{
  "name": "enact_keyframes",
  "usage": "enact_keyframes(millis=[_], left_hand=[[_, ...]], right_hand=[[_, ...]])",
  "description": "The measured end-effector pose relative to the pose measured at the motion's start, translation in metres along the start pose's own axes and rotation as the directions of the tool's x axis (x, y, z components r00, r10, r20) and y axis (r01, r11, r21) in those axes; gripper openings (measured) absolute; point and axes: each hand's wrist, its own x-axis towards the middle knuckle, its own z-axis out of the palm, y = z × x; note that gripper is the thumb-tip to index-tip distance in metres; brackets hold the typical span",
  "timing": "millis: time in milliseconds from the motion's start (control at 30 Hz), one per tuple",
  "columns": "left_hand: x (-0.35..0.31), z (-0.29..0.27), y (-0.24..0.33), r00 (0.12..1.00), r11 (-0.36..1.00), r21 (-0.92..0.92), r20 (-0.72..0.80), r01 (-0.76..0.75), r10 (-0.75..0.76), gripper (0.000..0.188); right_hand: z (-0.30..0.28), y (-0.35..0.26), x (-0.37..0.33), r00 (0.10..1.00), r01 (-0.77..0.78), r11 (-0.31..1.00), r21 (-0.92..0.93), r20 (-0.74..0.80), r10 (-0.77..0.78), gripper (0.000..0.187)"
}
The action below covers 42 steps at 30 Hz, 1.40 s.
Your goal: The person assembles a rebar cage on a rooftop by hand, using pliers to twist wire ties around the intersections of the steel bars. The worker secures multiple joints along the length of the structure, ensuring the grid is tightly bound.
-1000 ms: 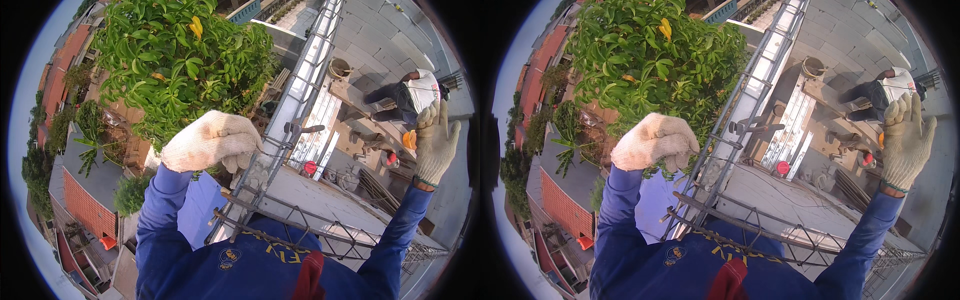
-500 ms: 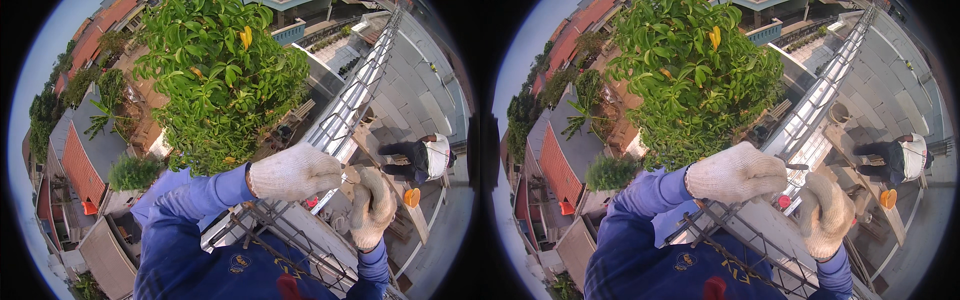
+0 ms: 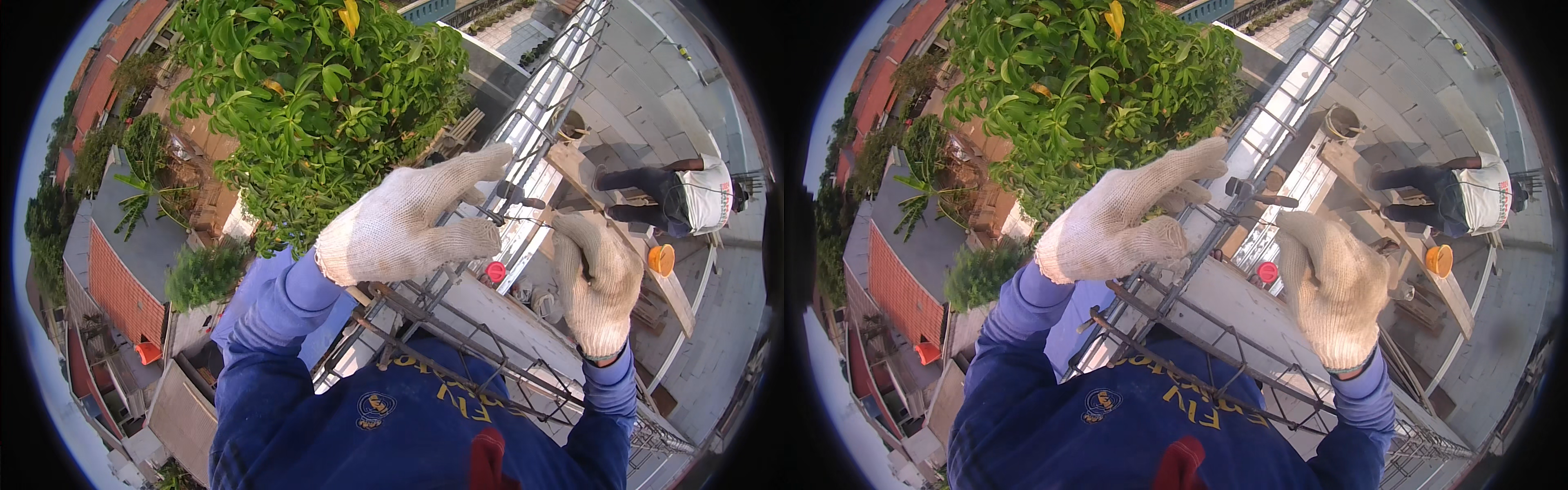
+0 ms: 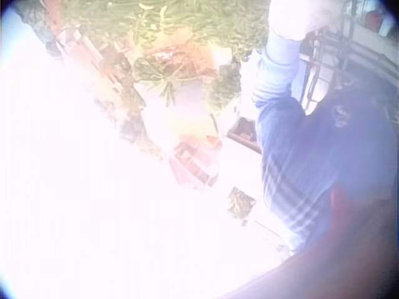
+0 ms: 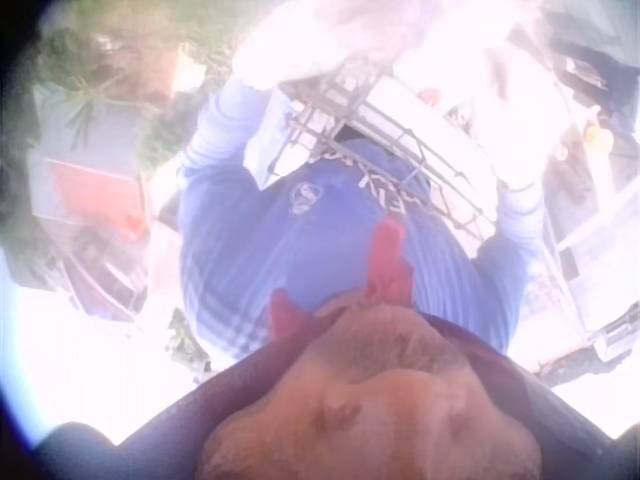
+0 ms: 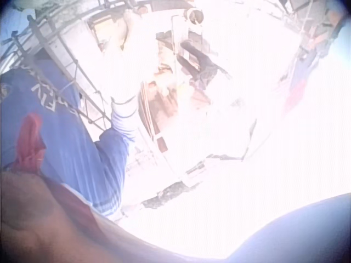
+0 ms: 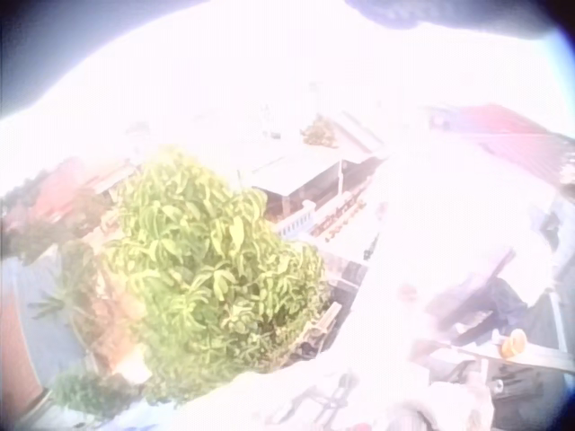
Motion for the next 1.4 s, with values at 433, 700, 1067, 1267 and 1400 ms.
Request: enact_keyframes(millis=[433, 700, 1067, 1267, 1400], left_hand=[[-0.074, 0.006, -0.093, 0.990, 0.971, 0.209, 0.096, -0.119, 0.101, 0.035], [-0.078, -0.003, -0.098, 0.886, 0.576, -0.677, 0.401, 0.459, -0.233, 0.084], [-0.058, 0.020, -0.064, 0.956, 0.962, -0.072, 0.147, 0.265, -0.252, 0.063], [-0.051, 0.019, -0.055, 0.942, 0.922, -0.228, 0.195, 0.313, -0.272, 0.038], [-0.052, 0.016, -0.050, 0.918, 0.893, -0.248, 0.236, 0.375, -0.320, 0.038]], right_hand=[[0.027, -0.032, 0.037, 0.782, 0.481, 0.876, 0.026, 0.440, -0.442, 0.014], [0.044, -0.049, 0.052, 0.596, 0.745, 0.662, -0.088, 0.534, -0.600, 0.021], [0.057, -0.053, 0.062, 0.550, 0.730, 0.683, 0.011, 0.585, -0.596, 0.011], [0.056, -0.052, 0.054, 0.601, 0.689, 0.724, -0.024, 0.578, -0.552, 0.010], [0.045, -0.053, 0.052, 0.625, 0.649, 0.761, -0.022, 0.585, -0.516, 0.011]])
